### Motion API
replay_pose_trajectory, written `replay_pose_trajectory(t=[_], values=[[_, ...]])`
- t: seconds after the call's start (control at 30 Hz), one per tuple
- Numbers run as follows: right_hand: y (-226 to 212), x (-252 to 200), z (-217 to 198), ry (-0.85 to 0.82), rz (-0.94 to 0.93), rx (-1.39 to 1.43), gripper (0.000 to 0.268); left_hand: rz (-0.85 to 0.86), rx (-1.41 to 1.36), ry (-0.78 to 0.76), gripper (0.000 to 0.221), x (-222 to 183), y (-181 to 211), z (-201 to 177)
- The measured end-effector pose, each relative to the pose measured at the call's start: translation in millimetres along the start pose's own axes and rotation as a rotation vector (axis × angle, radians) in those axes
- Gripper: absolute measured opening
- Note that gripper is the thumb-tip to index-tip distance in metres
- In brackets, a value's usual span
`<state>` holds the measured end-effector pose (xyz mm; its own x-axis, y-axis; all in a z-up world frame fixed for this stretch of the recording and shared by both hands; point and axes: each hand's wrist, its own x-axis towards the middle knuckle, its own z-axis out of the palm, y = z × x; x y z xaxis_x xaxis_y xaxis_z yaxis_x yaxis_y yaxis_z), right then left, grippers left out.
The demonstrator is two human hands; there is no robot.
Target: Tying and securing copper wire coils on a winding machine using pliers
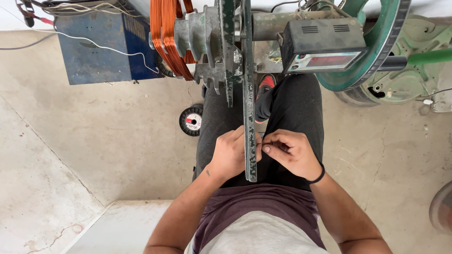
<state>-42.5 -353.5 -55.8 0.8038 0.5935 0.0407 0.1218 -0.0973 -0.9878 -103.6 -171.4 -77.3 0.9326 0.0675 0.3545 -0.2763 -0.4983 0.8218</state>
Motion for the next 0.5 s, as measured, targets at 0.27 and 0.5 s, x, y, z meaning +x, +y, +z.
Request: replay_pose_trajectory(t=[0.27,0.5], values=[[11,-4,3,-0.014,0.024,-0.022,0.007,-0.175,-0.374,-0.025,0.008,1,1,-5],[18,-5,0,-0.018,0.015,-0.087,0.009,-0.399,-0.774,-0.007,0.004,-17,-24,3]])
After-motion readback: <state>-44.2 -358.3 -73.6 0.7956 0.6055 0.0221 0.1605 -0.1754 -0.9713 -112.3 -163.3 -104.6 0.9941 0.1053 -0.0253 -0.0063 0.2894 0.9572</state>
